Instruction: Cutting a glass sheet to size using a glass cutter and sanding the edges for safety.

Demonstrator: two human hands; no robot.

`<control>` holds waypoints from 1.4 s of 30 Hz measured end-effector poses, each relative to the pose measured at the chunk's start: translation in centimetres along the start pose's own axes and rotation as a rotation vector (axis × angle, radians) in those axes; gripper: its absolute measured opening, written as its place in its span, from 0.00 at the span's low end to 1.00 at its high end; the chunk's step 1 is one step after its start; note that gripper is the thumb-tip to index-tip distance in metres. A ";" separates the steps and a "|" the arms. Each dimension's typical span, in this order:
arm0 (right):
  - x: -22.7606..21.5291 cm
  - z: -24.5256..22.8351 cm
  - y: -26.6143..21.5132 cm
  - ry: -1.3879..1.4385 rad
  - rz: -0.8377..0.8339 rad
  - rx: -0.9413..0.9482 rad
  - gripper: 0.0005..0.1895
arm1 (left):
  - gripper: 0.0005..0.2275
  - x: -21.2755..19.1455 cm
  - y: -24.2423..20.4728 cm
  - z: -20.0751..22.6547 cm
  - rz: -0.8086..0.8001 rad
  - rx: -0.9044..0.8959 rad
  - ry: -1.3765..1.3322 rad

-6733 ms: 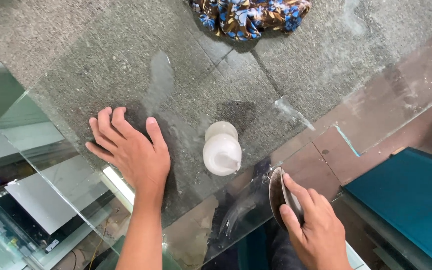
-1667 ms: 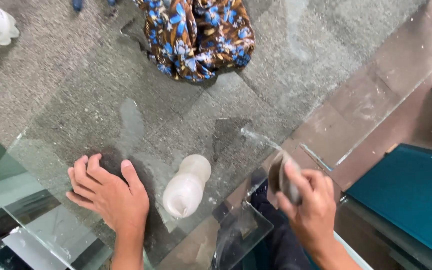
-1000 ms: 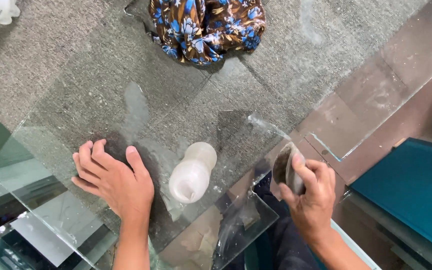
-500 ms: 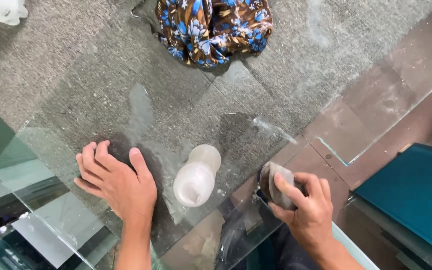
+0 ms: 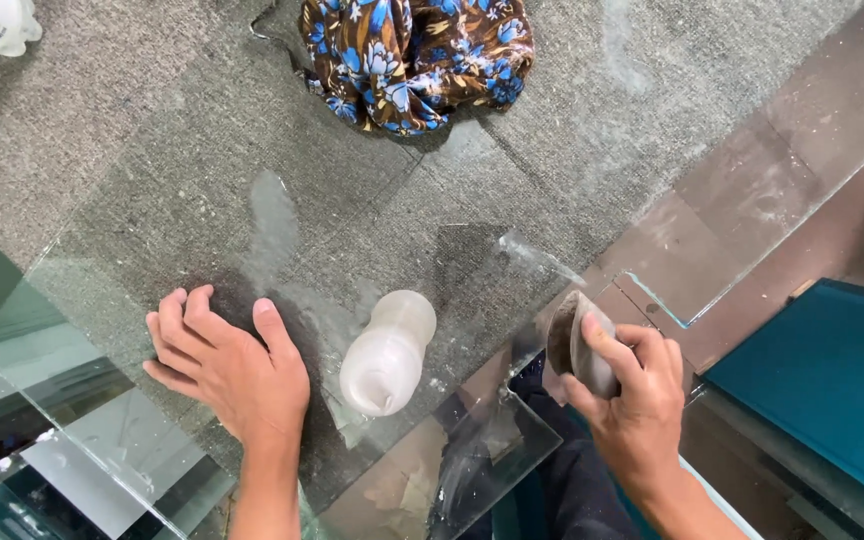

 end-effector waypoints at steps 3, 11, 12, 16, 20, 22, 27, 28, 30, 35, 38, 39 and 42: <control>0.3 0.1 -1.0 -0.051 -0.047 -0.095 0.33 | 0.21 0.1 -0.2 -0.2 0.001 0.008 0.028; -0.2 0.5 1.2 0.022 -0.011 -0.075 0.31 | 0.20 0.1 0.2 0.1 0.020 0.044 0.046; -0.8 0.5 1.8 0.072 0.035 -0.063 0.30 | 0.20 0.0 0.0 0.1 0.029 0.050 0.044; 0.7 0.3 -0.2 0.070 -0.041 -0.013 0.34 | 0.20 0.3 0.3 0.1 0.037 0.040 0.027; -0.7 -0.6 -0.9 0.106 -0.070 0.045 0.33 | 0.20 0.1 -0.7 0.2 0.017 0.038 0.046; -0.3 -0.9 0.4 0.145 -0.040 0.079 0.34 | 0.20 0.4 0.4 0.0 0.042 0.044 0.055; -1.8 -0.9 0.5 0.115 -0.129 0.137 0.35 | 0.20 0.1 -0.1 0.2 0.032 0.049 0.057; -2.3 -0.2 0.2 0.116 -0.117 0.128 0.35 | 0.20 0.3 0.2 0.2 0.046 0.050 0.051; -3.5 1.7 -1.5 0.120 -0.292 0.245 0.34 | 0.20 0.2 -0.2 0.0 0.042 0.053 0.051; -5.5 -3.0 -0.3 0.744 -0.271 1.380 0.30 | 0.21 0.1 -0.1 0.1 0.031 0.037 0.048; -4.1 -3.8 0.9 1.091 -0.212 1.528 0.30 | 0.21 -0.1 0.0 0.4 0.030 0.035 0.036; -3.5 -3.8 1.2 1.182 -0.252 1.520 0.32 | 0.21 -0.1 0.0 0.5 0.032 0.039 0.035; -3.2 -5.9 2.8 1.344 -0.350 1.447 0.35 | 0.20 0.2 -0.1 0.1 0.025 0.034 0.047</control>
Point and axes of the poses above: each hand's wrist, its own y-axis towards the middle knuckle, its own x-axis out of the palm, z = x × y, the point moved 3 cm from there along y, towards the middle knuckle, and after that the axes turned 14 degrees about x, right-handed, at the moved point
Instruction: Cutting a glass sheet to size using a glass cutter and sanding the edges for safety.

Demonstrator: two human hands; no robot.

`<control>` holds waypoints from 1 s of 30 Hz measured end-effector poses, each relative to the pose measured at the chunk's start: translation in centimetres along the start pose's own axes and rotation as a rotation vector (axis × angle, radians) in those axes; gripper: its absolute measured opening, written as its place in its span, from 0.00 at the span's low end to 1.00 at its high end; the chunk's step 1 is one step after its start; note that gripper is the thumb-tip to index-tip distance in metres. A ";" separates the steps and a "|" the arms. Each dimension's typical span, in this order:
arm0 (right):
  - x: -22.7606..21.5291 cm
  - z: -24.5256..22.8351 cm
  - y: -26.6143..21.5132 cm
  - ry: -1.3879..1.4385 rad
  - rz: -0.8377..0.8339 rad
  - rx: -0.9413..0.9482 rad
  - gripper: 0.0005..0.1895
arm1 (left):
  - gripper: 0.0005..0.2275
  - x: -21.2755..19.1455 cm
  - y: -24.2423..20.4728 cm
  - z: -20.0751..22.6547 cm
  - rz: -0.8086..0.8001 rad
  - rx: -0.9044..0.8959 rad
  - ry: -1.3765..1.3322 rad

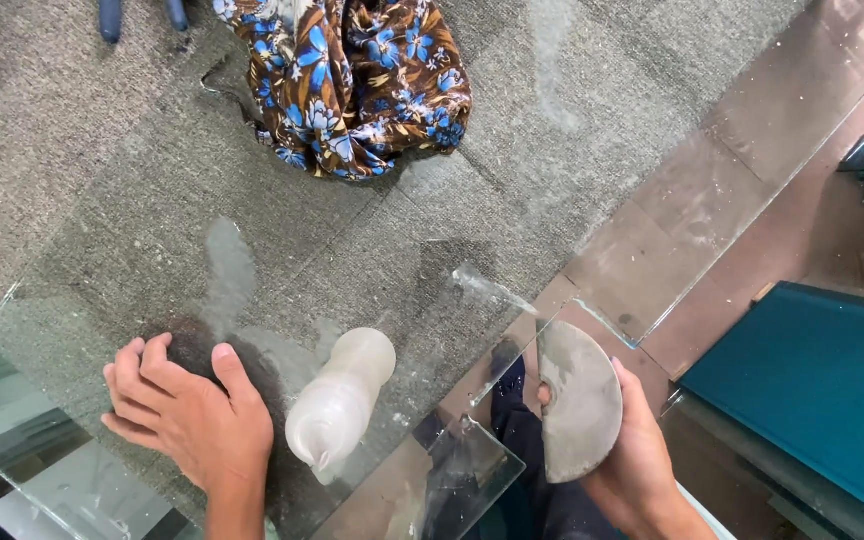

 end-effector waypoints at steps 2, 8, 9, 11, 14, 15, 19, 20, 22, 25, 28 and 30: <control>-0.7 -0.1 1.1 0.002 -0.108 0.001 0.32 | 0.20 0.0 0.0 0.1 0.000 0.001 0.003; 1.2 -0.3 0.1 0.062 -0.277 0.001 0.22 | 0.21 -0.1 0.1 0.1 0.009 0.002 0.003; 1.2 -0.2 0.0 0.062 -0.304 0.032 0.24 | 0.21 -0.1 -0.1 0.1 0.007 0.000 0.010; 2.0 -0.5 0.6 0.080 -0.313 -0.011 0.24 | 0.21 0.0 0.1 0.1 0.013 -0.002 0.002; 3.2 -0.7 -1.1 0.002 -0.333 -0.147 0.14 | 0.21 0.0 -0.1 0.3 0.015 0.003 0.003; 4.0 -0.8 -2.1 -0.102 -0.347 -0.233 0.12 | 0.21 0.0 -0.2 0.2 0.012 0.002 0.018; 2.4 -0.6 -0.8 -0.007 -0.118 -0.113 0.20 | 0.22 0.1 -0.3 0.0 -0.005 -0.019 -0.005; 2.6 -0.5 -1.1 0.012 -0.109 -0.085 0.21 | 0.21 0.0 -0.5 0.1 -0.007 -0.012 0.001; 2.8 -0.6 -1.0 0.032 -0.128 -0.065 0.23 | 0.21 0.1 0.2 -0.1 0.020 -0.001 0.015; 1.1 -0.2 -0.5 -0.036 -0.066 -0.001 0.27 | 0.22 0.3 0.0 -0.2 0.007 -0.009 0.012; 0.4 -0.4 -0.2 -0.045 -0.058 0.013 0.27 | 0.21 -0.1 -0.5 0.0 0.006 -0.012 -0.008; 0.2 -0.6 0.6 -0.063 -0.095 0.016 0.27 | 0.21 0.1 -0.1 -0.2 0.008 -0.005 0.004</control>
Point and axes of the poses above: each hand's wrist, its own y-axis towards the middle knuckle, its own x-axis out of the palm, z = x × y, the point moved 3 cm from there along y, towards the middle knuckle, and after that the axes turned 14 degrees about x, right-handed, at the moved point
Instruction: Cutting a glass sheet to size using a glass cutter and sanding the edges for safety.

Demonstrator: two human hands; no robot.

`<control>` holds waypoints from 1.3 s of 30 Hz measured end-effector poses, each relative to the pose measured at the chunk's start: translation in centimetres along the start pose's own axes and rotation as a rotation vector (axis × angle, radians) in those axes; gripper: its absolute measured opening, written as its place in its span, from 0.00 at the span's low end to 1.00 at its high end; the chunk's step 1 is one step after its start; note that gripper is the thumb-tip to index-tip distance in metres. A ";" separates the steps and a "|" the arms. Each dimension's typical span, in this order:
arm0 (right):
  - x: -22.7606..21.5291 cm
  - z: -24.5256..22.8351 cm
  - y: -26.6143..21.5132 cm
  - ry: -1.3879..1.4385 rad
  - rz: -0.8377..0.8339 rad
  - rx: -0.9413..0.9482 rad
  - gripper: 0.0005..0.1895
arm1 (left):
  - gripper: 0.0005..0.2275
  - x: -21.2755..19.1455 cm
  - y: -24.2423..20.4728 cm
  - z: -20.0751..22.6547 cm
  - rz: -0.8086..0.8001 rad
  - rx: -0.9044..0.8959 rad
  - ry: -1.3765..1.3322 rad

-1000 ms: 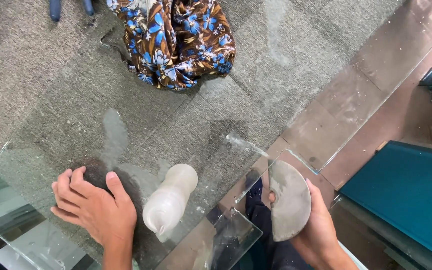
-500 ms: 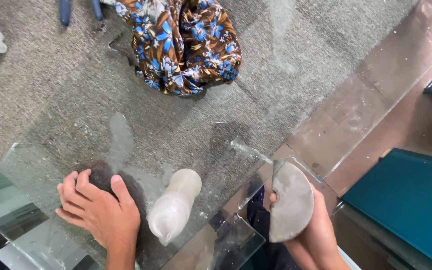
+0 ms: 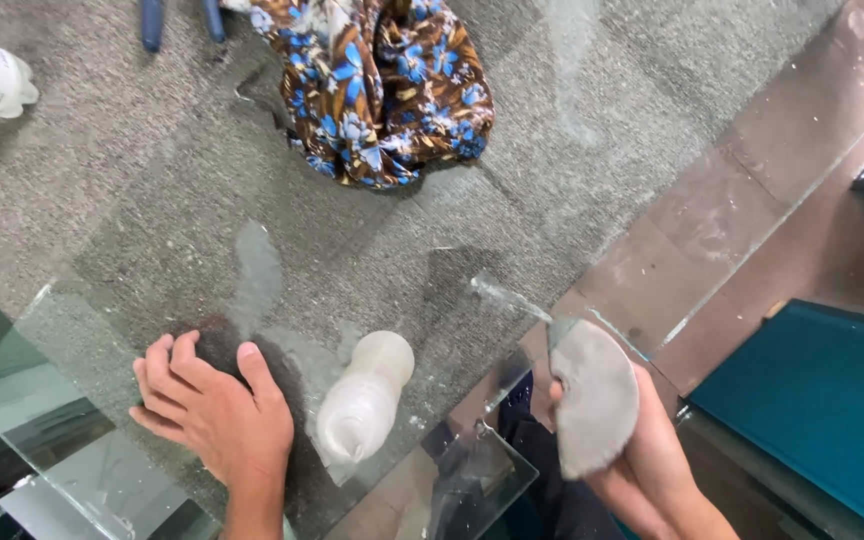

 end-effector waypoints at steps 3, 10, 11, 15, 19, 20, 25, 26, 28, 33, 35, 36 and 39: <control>-1.1 0.8 0.2 -0.030 -0.014 0.019 0.28 | 0.21 0.1 0.1 -0.1 0.003 -0.016 -0.010; -1.5 0.9 0.8 -0.076 -0.049 0.064 0.28 | 0.22 0.1 0.0 -0.4 0.000 -0.043 -0.031; -1.3 0.8 0.9 -0.085 -0.048 0.073 0.28 | 0.22 0.0 0.0 -0.3 0.006 -0.035 -0.027; -0.3 0.3 1.1 -0.105 -0.066 0.096 0.29 | 0.22 -0.1 0.0 -0.1 0.010 -0.034 -0.016; -1.5 0.7 0.5 -0.110 -0.062 0.133 0.29 | 0.22 0.0 0.0 -0.1 -0.009 -0.024 -0.008; -0.6 0.5 0.6 -0.110 -0.054 0.149 0.30 | 0.21 -0.2 0.0 0.0 -0.009 -0.023 -0.025; -0.9 0.6 0.5 -0.056 -0.055 0.198 0.30 | 0.21 -0.7 0.5 0.3 -0.012 -0.019 -0.033; -1.8 1.0 0.4 -0.052 -0.068 0.202 0.31 | 0.20 -0.7 0.6 0.2 -0.016 -0.023 -0.036; -2.3 0.9 0.4 -0.052 -0.065 0.204 0.31 | 0.20 -0.5 0.4 0.4 -0.029 -0.035 -0.048; -1.9 1.3 -0.6 -0.110 -0.094 0.194 0.29 | 0.20 -0.5 0.1 0.3 -0.014 -0.042 -0.046; -2.0 1.7 0.2 -0.079 -0.102 0.212 0.29 | 0.21 -0.3 0.3 0.0 -0.011 -0.045 -0.046; -2.3 1.7 0.4 -0.049 -0.104 0.229 0.29 | 0.21 -0.3 0.2 0.0 -0.013 -0.050 -0.049; -0.4 1.5 1.3 -0.123 -0.140 0.210 0.28 | 0.21 -0.5 0.5 0.2 -0.004 -0.059 -0.064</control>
Point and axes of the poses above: each hand's wrist, its own y-axis towards the middle knuckle, its own x-axis out of the palm, z = x × y, the point moved 3 cm from there along y, towards the middle knuckle, and after that the axes turned 14 degrees about x, right-handed, at the moved point
